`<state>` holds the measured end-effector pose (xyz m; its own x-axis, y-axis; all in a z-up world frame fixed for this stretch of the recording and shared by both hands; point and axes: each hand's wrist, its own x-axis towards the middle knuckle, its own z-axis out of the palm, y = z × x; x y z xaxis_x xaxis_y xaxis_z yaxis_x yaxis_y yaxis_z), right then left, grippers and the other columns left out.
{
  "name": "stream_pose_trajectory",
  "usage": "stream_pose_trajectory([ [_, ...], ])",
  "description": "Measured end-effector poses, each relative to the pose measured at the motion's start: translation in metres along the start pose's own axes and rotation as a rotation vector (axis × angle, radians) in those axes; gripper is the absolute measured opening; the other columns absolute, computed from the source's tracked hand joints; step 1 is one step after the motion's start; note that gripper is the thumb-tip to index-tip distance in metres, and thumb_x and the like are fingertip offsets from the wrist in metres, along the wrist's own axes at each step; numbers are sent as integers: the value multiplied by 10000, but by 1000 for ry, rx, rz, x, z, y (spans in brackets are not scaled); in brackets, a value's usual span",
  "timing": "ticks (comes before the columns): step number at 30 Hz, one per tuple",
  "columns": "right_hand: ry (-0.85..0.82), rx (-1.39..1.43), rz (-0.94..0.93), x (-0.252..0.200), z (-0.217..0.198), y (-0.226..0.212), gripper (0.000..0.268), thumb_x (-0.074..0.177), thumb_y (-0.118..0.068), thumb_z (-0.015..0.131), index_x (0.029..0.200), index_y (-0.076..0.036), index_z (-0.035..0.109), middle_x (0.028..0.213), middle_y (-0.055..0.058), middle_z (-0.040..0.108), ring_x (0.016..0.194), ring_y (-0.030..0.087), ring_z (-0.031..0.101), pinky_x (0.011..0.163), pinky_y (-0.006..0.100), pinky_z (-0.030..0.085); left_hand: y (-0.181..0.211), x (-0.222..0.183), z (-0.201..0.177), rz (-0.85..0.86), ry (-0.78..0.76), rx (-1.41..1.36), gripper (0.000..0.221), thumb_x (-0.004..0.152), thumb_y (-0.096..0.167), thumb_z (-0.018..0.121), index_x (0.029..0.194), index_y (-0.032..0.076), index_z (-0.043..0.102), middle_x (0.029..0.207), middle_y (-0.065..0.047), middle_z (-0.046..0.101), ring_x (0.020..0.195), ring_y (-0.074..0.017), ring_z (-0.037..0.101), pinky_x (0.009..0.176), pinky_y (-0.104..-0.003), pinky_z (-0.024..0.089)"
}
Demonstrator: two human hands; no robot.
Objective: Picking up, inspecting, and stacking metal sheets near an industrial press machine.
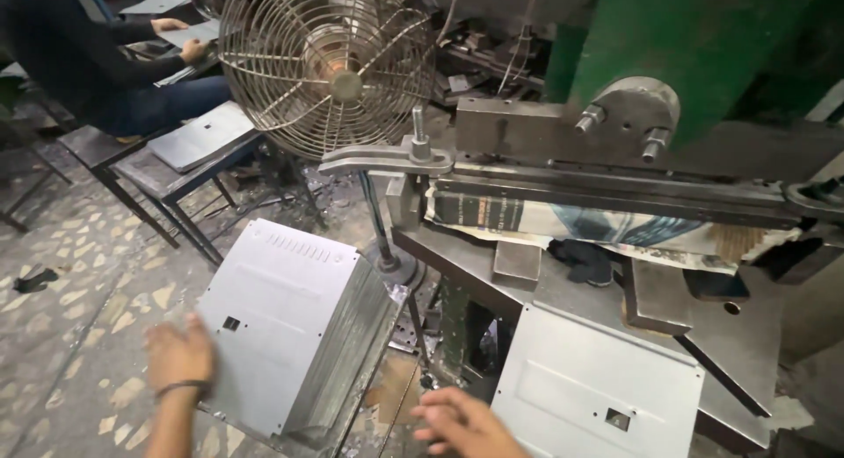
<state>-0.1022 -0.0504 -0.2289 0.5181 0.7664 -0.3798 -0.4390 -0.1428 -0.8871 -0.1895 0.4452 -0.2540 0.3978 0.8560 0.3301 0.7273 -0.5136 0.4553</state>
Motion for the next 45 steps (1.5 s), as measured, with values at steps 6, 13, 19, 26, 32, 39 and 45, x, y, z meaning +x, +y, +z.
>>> stream_pose_trajectory([
  [6,137,86,-11,11,-14,-26,410,975,-336,577,1269,-56,630,1275,101,735,1051,180,741,864,318,601,52,-56,-9,144,30,124,933,1006,666,317,1534,-104,331,1609,-342,250,1533,-424,167,1196,-557,131],
  [13,151,341,-7,50,67,-73,419,983,-318,601,1298,-42,628,1258,106,710,1084,185,696,932,319,562,153,-180,-19,102,54,34,928,986,658,344,1530,-93,320,1639,-288,250,1550,-375,172,1232,-544,104],
  [19,143,314,-280,21,51,-93,440,941,-191,657,1337,-3,611,1228,115,738,1082,192,687,958,345,550,185,-194,-50,100,-13,-140,916,864,602,575,1483,-48,394,1557,-282,376,1462,-402,318,1171,-567,207],
  [26,280,42,-258,-66,-51,-101,541,938,-225,634,1434,-25,552,1334,98,713,1223,173,648,1060,324,468,212,-163,-44,-20,-644,-1131,631,875,292,728,1363,-51,522,1200,-203,750,1078,-274,707,925,-379,549],
  [32,601,395,-138,-110,-125,-74,599,910,-250,645,1444,2,546,1297,198,741,1191,243,690,1035,389,503,282,-200,-25,-27,-1091,-1413,468,936,243,646,1318,-27,655,1200,-124,757,1083,-180,682,955,-336,510],
  [39,685,315,-74,-166,-166,-96,563,900,-310,665,1340,33,592,1184,236,767,1054,281,713,937,423,550,360,-238,-39,11,-1155,-1516,471,967,237,614,1351,-35,626,1245,-139,733,1140,-177,643,993,-308,474],
  [45,976,168,9,-196,-147,-190,501,928,-305,713,1308,6,611,1176,150,730,1034,202,742,944,331,528,434,-239,-59,21,-1132,-1438,452,972,259,610,1316,-33,642,1273,-110,729,1160,-184,647,1018,-319,477],
])
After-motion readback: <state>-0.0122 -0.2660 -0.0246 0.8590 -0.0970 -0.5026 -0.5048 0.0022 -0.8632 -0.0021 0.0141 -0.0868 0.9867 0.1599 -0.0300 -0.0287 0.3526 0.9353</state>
